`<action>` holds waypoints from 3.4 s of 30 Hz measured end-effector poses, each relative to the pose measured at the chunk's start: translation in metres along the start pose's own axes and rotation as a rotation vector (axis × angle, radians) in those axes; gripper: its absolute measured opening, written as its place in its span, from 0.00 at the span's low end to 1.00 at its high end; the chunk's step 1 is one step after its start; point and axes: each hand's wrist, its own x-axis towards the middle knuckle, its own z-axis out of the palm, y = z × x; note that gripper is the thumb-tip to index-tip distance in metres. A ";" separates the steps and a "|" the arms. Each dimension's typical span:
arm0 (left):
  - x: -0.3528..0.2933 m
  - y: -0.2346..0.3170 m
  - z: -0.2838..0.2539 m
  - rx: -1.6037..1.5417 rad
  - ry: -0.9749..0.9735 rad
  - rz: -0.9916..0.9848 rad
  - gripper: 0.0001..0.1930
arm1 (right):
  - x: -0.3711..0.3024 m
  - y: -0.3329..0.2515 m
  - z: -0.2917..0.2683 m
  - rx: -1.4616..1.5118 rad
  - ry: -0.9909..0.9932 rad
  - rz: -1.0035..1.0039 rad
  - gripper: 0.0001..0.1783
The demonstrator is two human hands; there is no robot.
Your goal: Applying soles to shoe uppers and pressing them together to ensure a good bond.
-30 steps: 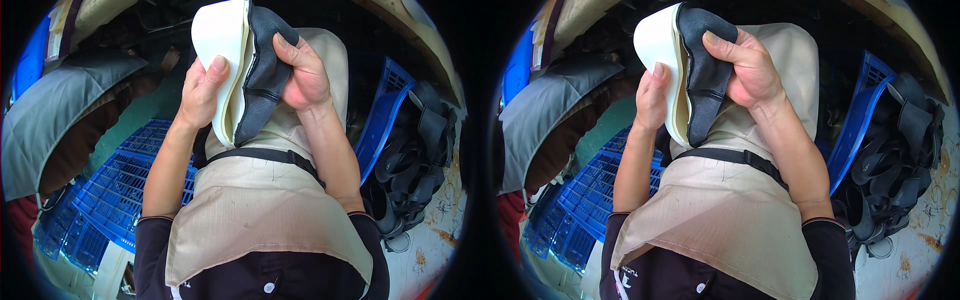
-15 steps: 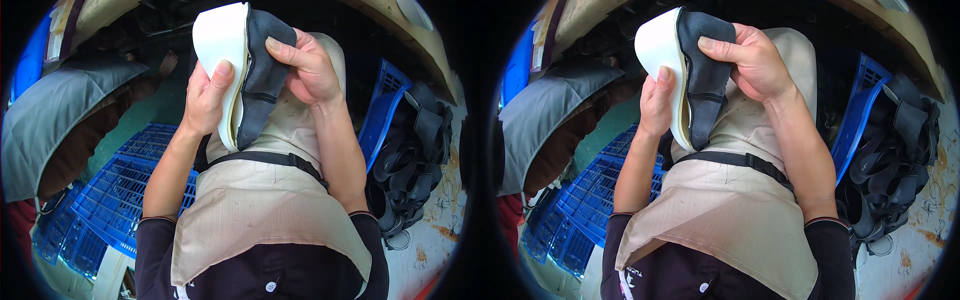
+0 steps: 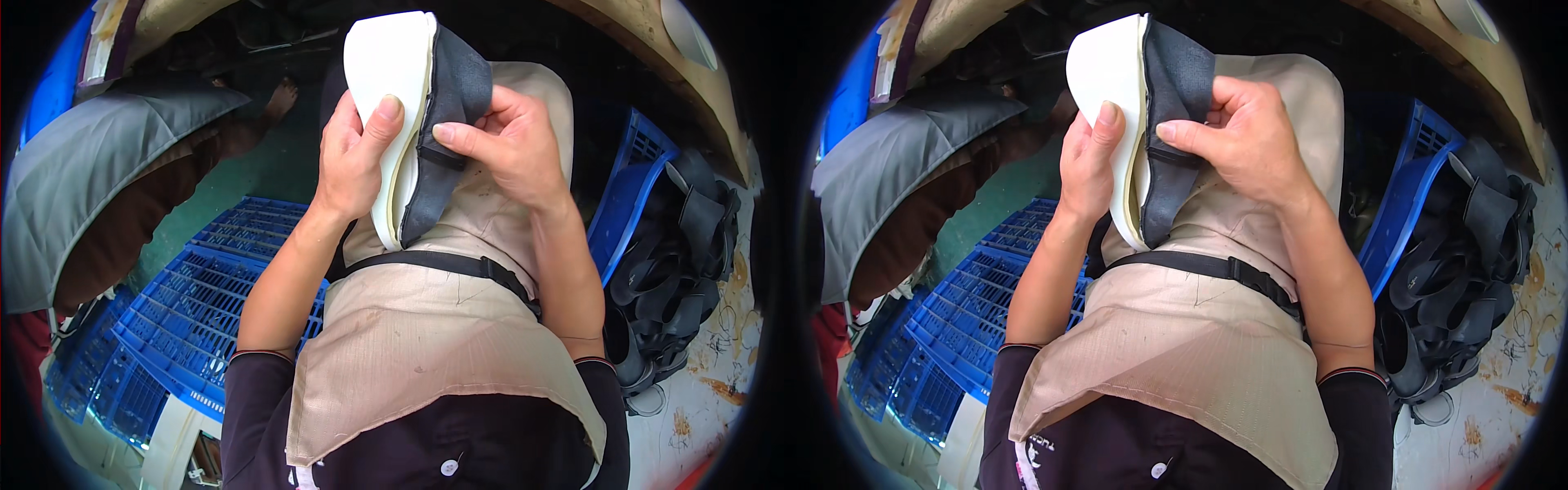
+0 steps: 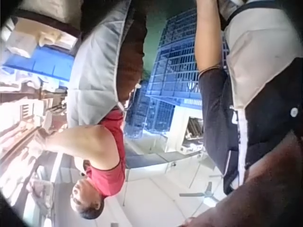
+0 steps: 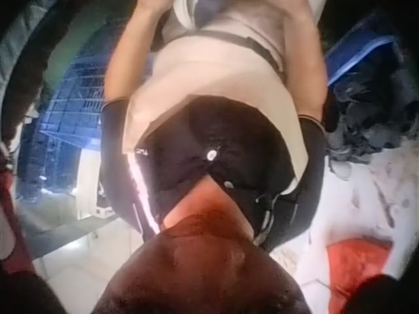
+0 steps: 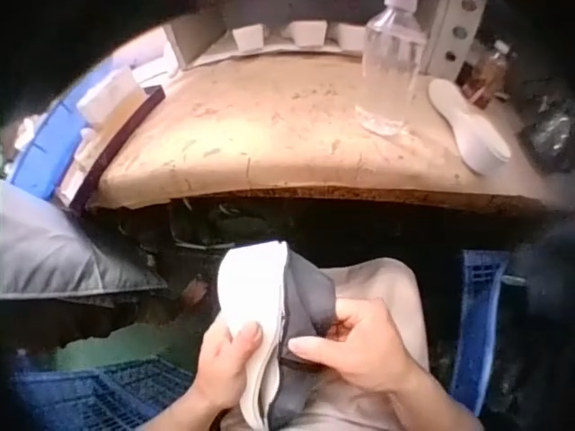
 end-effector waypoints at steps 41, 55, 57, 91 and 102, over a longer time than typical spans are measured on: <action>0.027 -0.002 -0.010 0.013 0.242 0.028 0.28 | -0.012 0.029 0.046 0.052 0.040 0.222 0.24; 0.046 0.122 -0.029 -0.472 -0.004 0.027 0.28 | 0.020 -0.122 0.045 -0.281 0.035 -0.060 0.23; 0.048 0.147 -0.025 -0.569 -0.153 0.093 0.29 | 0.026 -0.160 0.045 -0.331 0.171 -0.452 0.35; -0.010 0.273 -0.033 0.166 0.138 0.293 0.33 | 0.129 -0.344 -0.030 -0.701 0.466 -0.634 0.47; -0.011 0.233 -0.079 0.436 0.191 0.153 0.31 | 0.049 -0.317 0.019 -1.179 0.045 -0.654 0.39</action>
